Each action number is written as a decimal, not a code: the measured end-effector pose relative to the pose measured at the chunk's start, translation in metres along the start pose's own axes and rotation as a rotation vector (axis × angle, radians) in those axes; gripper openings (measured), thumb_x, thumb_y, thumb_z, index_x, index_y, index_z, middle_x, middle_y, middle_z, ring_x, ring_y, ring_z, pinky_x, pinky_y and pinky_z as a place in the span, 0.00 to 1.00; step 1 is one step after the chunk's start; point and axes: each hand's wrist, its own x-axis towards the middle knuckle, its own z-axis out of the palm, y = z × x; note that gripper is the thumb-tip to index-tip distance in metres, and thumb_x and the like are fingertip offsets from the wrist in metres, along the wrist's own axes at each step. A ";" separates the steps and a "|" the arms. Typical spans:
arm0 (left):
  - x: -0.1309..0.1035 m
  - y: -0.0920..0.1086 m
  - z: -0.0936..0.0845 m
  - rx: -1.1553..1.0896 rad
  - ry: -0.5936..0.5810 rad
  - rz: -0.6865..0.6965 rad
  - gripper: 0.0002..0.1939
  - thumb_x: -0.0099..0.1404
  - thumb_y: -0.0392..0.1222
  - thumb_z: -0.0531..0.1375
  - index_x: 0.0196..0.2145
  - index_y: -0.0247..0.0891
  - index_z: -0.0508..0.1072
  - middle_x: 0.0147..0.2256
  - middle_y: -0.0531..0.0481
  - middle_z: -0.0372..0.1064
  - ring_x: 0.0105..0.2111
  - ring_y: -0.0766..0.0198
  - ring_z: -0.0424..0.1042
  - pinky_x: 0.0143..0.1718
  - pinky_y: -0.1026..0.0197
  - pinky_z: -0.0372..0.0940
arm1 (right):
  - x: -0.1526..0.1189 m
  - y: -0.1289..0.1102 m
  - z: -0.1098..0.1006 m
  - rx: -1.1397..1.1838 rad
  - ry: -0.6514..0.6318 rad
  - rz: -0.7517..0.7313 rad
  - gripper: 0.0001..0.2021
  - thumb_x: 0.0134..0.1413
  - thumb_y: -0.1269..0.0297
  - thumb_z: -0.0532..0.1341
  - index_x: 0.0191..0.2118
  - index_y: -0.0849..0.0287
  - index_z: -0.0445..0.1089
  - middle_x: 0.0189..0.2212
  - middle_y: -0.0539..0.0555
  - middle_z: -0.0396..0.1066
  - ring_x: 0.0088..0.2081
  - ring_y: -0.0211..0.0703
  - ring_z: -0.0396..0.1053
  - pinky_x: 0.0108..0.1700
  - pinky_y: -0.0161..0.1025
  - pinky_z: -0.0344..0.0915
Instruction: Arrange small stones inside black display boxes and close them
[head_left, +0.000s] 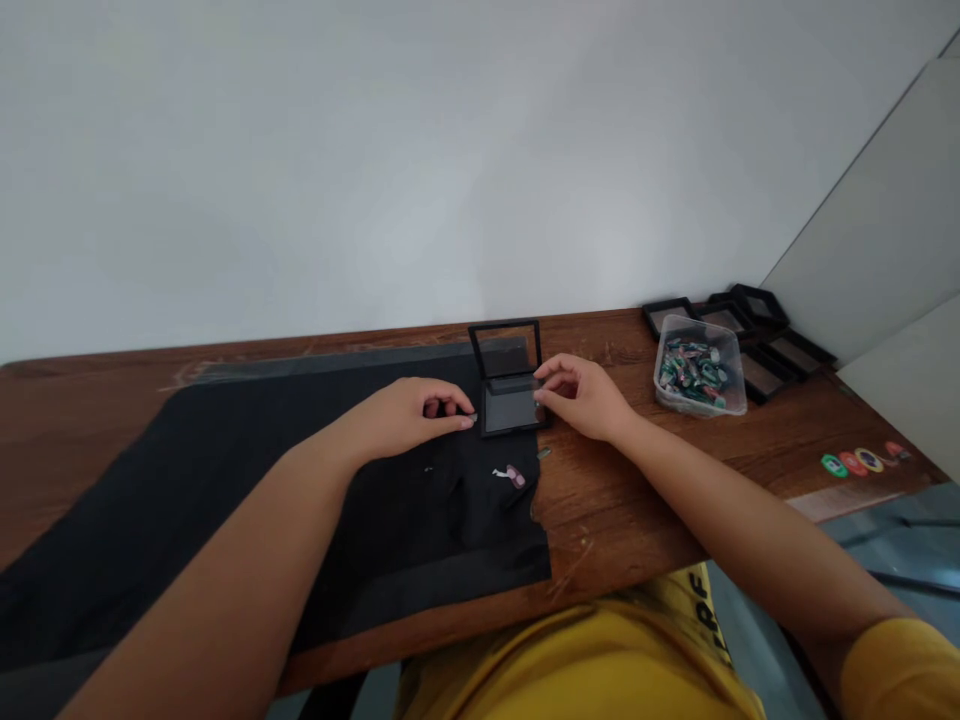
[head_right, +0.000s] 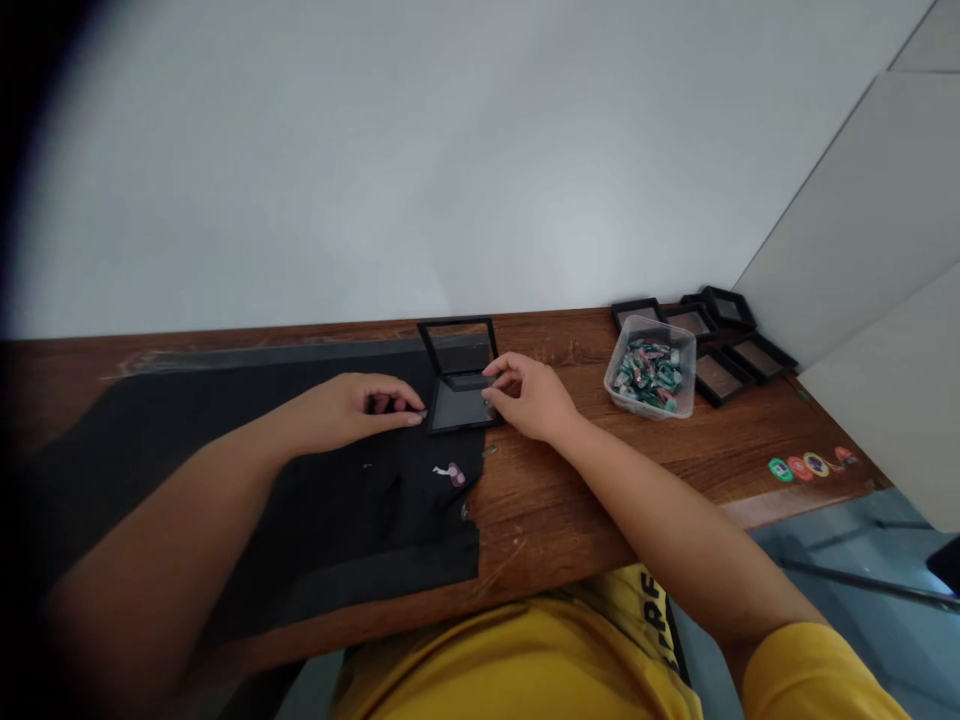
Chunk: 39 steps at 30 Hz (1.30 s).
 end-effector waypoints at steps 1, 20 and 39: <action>0.000 0.000 0.001 0.007 0.018 0.020 0.23 0.58 0.65 0.62 0.37 0.45 0.82 0.30 0.50 0.73 0.29 0.60 0.68 0.32 0.58 0.61 | 0.001 0.001 0.001 -0.012 -0.011 0.002 0.08 0.53 0.68 0.66 0.40 0.56 0.70 0.28 0.46 0.74 0.27 0.36 0.68 0.35 0.37 0.66; -0.006 0.009 0.003 0.131 0.026 0.188 0.16 0.60 0.59 0.59 0.31 0.44 0.75 0.35 0.47 0.73 0.35 0.55 0.71 0.38 0.56 0.65 | 0.012 0.001 0.004 -0.315 0.009 -0.017 0.06 0.58 0.69 0.68 0.39 0.58 0.82 0.35 0.53 0.80 0.34 0.40 0.73 0.40 0.39 0.68; -0.009 0.017 -0.006 -0.039 -0.151 0.124 0.20 0.56 0.58 0.65 0.41 0.45 0.81 0.30 0.52 0.76 0.29 0.61 0.72 0.32 0.60 0.65 | 0.003 -0.010 0.006 -0.417 0.005 -0.036 0.16 0.54 0.74 0.66 0.49 0.54 0.76 0.42 0.51 0.82 0.32 0.40 0.71 0.38 0.39 0.67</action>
